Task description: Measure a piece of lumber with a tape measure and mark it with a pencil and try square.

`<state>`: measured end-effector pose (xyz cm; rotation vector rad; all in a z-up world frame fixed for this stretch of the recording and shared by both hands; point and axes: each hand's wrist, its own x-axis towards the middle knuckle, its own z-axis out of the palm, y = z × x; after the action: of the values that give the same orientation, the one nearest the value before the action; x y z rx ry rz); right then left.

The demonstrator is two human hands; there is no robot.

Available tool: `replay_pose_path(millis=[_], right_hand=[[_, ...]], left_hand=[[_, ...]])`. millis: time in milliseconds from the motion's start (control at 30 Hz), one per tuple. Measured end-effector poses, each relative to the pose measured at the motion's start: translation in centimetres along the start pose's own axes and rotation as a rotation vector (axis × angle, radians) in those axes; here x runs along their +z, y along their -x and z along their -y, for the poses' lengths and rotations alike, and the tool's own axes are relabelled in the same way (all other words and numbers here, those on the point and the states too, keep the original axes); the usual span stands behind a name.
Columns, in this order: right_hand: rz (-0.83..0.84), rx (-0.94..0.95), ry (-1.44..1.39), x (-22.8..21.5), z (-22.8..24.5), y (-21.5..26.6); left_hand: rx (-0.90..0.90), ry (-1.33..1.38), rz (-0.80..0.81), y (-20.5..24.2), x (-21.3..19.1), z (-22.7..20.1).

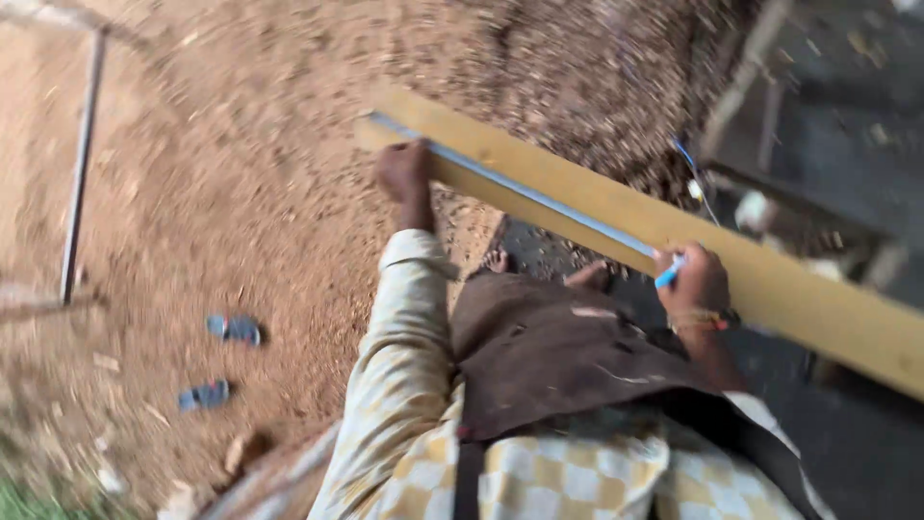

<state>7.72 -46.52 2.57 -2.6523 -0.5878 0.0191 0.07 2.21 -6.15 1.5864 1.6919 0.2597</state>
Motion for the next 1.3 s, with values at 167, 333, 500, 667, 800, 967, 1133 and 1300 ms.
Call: replay_pose_path(millis=[167,333,500,667,800,967,1133,1300], right_hand=[[0.01,0.25,0.102,-4.0,-2.3,1.1],[-0.009,0.368,0.144,-6.1,-10.4,3.7],[-0.059,0.469,0.175,-8.2,-16.4,6.3],[-0.103,0.508,0.229,-9.5,-19.3,6.9],[-0.146,0.507,0.285,-8.7,-20.7,7.2],[-0.139,0.483,0.383,-7.5,-21.4,7.6],[-0.079,0.569,0.379,-8.2,-20.1,6.1],[-0.099,0.571,0.342,-8.9,-18.5,6.1]], left_hand=[[0.147,-0.016,-0.127,-3.6,1.3,3.3],[-0.013,0.344,-0.102,-1.8,-0.3,0.7],[0.029,0.279,-0.086,0.4,-1.6,-1.5],[0.025,0.44,-0.021,-0.5,-1.6,-0.9],[0.052,0.422,-0.033,0.0,-1.8,-1.4],[0.07,0.472,-0.046,-1.7,-1.1,-0.3],[0.138,0.134,-0.21,1.5,-1.6,-1.9],[0.981,0.127,0.187,18.4,7.1,0.1]])
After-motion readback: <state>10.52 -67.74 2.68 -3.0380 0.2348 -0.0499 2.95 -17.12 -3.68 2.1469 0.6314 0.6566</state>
